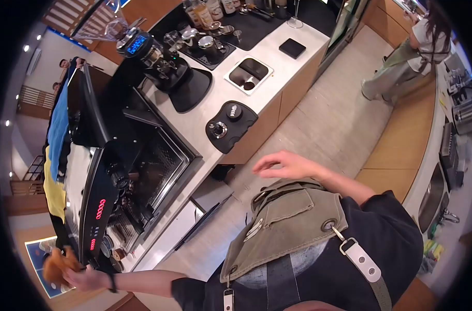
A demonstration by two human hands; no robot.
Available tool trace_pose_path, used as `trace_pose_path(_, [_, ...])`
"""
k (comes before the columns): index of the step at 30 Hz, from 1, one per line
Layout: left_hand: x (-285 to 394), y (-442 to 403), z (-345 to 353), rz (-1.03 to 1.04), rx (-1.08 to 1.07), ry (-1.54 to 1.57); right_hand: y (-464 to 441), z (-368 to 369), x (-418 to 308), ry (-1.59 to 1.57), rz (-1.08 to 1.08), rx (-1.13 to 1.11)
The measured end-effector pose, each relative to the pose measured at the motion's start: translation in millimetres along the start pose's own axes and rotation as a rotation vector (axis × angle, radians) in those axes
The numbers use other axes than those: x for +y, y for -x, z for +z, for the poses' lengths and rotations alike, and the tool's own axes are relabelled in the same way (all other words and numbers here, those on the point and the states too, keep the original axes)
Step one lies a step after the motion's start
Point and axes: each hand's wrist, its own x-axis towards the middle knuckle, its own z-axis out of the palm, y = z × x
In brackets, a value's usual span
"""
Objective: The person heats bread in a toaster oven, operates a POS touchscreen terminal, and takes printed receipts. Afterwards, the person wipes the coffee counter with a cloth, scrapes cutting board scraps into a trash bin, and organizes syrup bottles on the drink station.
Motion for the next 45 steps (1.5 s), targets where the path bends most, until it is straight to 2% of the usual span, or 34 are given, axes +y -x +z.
trace_pose_path(1, [41,38,8,0.033,-0.115,0.092,-8,5,-15,-0.103,-0.051,-0.033])
trace_pose_path(2, [76,77,18,0.05,-0.328,0.189,-19,10,-26,-0.203,-0.105,-0.069])
trace_pose_path(4, [148,166,54,0.047,-1.007,0.402,-40,34,-42,-0.535,-0.308,0.055])
trace_pose_path(6, [214,258,104,0.193,-1.63,0.477,-46,29,-34,-0.666,-0.323,0.201])
trace_pose_path(7, [231,314,128,0.249,-1.821,0.458,-54,17,-9,-0.631,-0.237,0.286])
trace_pose_path(8, [237,353,144,0.214,-1.82,0.497,-64,2,19,-0.593,-0.152,0.371])
trace_pose_path(9, [244,392,161,0.18,-1.82,0.536,-75,-19,52,-0.804,-0.033,0.563])
trace_pose_path(10, [258,395,165,0.181,-1.794,0.601,-77,-51,66,-0.89,0.056,0.776])
trace_pose_path(11, [270,395,171,0.182,-1.764,0.666,-84,-87,88,-0.817,-0.109,0.939])
trace_pose_path(12, [276,399,175,0.147,-1.706,0.672,-84,-133,108,-0.623,-0.049,1.03])
trace_pose_path(13, [274,405,178,0.07,-1.743,0.658,-88,-176,128,-0.429,0.014,1.113])
trace_pose_path(16, [255,434,188,-0.119,-1.832,0.59,-133,-269,196,0.898,-0.057,1.051])
trace_pose_path(17, [249,443,186,-0.122,-1.828,0.544,-143,-261,163,0.712,0.124,0.841])
trace_pose_path(19, [239,459,183,-0.123,-1.817,0.457,-162,-236,191,1.19,-0.189,0.907])
trace_pose_path(22, [235,472,176,-0.332,-1.876,0.408,-154,-197,163,1.254,0.115,0.57])
trace_pose_path(25, [238,484,179,-0.431,-1.885,0.402,-141,-178,182,1.111,-0.107,0.521])
trace_pose_path(26, [246,483,185,-0.487,-1.881,0.416,-140,-177,181,0.732,-0.167,0.524])
trace_pose_path(27, [251,481,192,-0.539,-1.873,0.429,-138,-182,181,0.679,-0.097,0.51])
trace_pose_path(29, [256,478,201,-0.484,-1.847,0.455,-125,-194,157,0.567,0.045,0.472])
trace_pose_path(32, [259,473,209,-0.436,-1.832,0.487,-119,-247,196,1.151,-0.123,0.695])
trace_pose_path(33, [260,471,208,-0.428,-1.826,0.493,-117,-266,189,1.341,0.127,0.731])
trace_pose_path(34, [262,467,207,-0.378,-1.811,0.509,-112,-264,160,1.146,0.223,0.633])
trace_pose_path(35, [263,465,207,-0.417,-1.801,0.52,-112,-263,136,0.957,0.307,0.535])
trace_pose_path(36, [263,463,203,-0.46,-1.801,0.528,-127,-239,183,0.981,0.234,0.573])
trace_pose_path(38, [262,466,199,-0.461,-1.78,0.533,-128,-183,194,1.28,-0.185,0.433])
trace_pose_path(39, [257,469,192,-0.423,-1.775,0.514,-127,-172,177,1.115,-0.322,0.448])
trace_pose_path(41, [253,470,186,-0.419,-1.761,0.516,-125,-208,180,1.131,-0.183,0.4])
trace_pose_path(43, [249,465,173,-0.496,-1.771,0.544,-121,-263,184,1.39,0.196,0.501])
trace_pose_path(45, [241,463,160,-0.473,-1.793,0.554,-126,-246,193,1.385,0.13,0.75])
